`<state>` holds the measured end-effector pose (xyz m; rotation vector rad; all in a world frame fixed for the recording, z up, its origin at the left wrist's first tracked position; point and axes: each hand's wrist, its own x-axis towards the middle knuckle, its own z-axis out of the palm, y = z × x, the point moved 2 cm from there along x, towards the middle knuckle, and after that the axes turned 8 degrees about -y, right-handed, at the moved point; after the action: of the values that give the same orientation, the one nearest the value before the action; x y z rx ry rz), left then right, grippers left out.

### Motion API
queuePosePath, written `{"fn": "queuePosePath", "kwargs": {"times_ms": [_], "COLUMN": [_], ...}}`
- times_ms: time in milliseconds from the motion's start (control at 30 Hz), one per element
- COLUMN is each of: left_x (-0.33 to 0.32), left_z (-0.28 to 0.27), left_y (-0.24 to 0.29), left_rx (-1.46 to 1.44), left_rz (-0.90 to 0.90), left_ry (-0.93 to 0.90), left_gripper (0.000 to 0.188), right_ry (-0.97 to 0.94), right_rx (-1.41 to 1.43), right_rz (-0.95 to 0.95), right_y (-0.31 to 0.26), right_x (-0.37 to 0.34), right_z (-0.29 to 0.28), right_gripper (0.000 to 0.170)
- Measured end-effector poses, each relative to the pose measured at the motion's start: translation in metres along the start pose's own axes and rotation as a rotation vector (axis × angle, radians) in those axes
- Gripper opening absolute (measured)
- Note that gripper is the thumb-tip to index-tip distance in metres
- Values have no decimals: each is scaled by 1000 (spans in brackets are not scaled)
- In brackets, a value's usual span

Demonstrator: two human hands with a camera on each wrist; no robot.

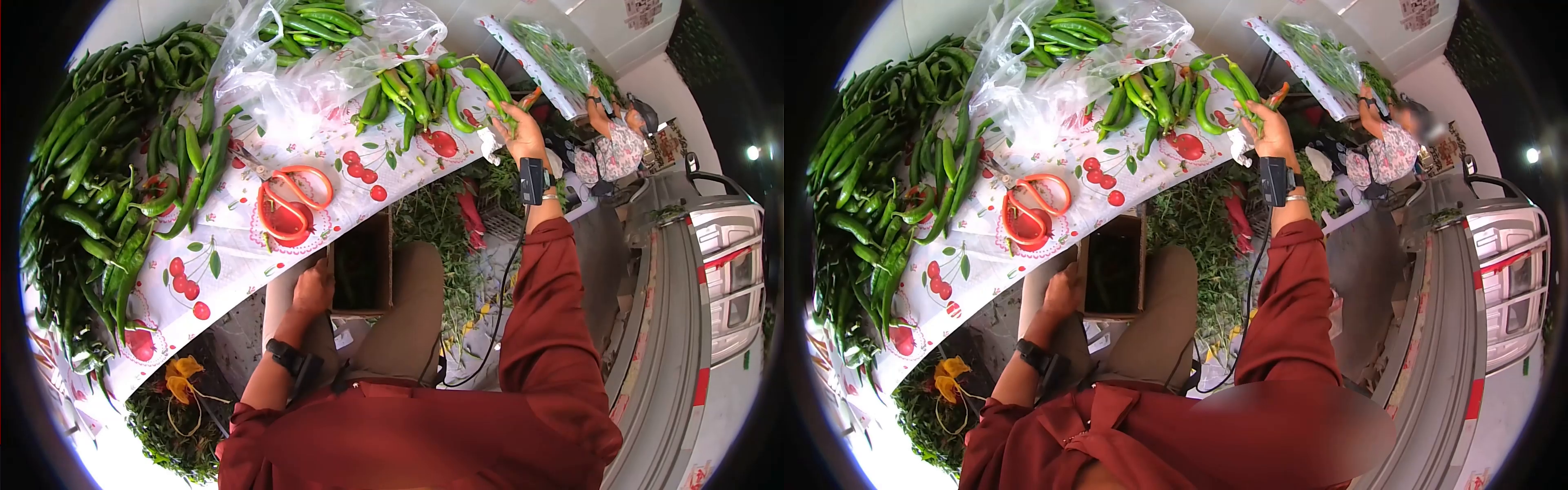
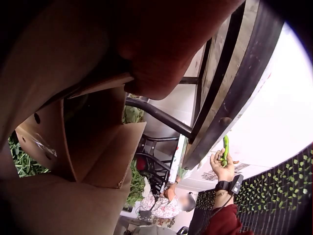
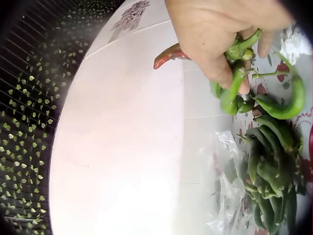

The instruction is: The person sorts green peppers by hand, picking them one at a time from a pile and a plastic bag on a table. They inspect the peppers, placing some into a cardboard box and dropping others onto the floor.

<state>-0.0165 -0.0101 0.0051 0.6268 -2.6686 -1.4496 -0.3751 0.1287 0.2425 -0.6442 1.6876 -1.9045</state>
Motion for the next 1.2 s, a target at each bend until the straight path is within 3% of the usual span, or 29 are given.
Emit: {"fn": "queuePosePath", "kwargs": {"times_ms": [233, 800, 900, 1033, 1200], "left_x": [0, 0, -3, -1, 0], "left_z": [-1, 2, 2, 4, 4], "left_y": [2, 2, 5, 1, 0], "left_rx": [23, -15, -6, 24, 29], "left_rz": [-11, -20, 2, 2, 0], "left_ry": [-17, 12, 27, 28, 30], "left_gripper": [30, 24, 26, 28, 28], "right_ry": [-112, -64, -71, -95, -78], "right_rx": [208, 107, -131, -132, 61], "right_rz": [8, -90, -137, -145, -150], "right_y": [3, 11, 13, 11, 7], "right_x": [-10, -58, -61, -70, -85], "right_z": [-5, 11, 16, 21, 15], "right_gripper": [20, 32, 37, 38, 38]}}
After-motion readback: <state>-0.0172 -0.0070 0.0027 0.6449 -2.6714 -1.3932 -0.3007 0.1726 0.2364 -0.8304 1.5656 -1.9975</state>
